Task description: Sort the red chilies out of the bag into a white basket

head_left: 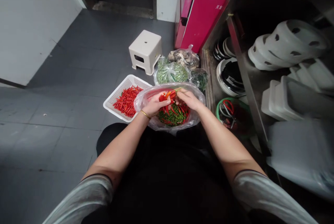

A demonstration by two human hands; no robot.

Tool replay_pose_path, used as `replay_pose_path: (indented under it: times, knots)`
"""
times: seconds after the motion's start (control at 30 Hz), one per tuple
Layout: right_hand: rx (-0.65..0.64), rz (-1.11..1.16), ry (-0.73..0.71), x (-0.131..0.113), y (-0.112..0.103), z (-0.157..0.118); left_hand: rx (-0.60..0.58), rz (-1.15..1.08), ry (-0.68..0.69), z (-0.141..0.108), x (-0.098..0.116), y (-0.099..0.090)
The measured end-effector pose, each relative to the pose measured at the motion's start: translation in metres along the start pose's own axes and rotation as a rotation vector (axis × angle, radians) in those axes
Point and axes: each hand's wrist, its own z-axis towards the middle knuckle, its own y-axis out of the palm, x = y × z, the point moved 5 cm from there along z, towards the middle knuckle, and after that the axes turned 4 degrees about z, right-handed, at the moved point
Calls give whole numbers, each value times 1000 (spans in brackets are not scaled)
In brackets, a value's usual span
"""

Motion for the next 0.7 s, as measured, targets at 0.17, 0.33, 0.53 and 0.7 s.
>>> replay_pose_path:
  times: [0.17, 0.33, 0.53, 0.7]
  knots:
    - [39, 69, -29, 2, 17, 3, 39, -41, 17, 3, -9, 9]
    - [40, -249, -137, -13, 14, -3, 60, 44, 13, 5, -14, 5]
    - [-1, -527, -321, -26, 18, -9, -19, 160, -57, 3, -14, 5]
    - [51, -767, -272, -21, 11, -10, -99, 195, -80, 0, -14, 12]
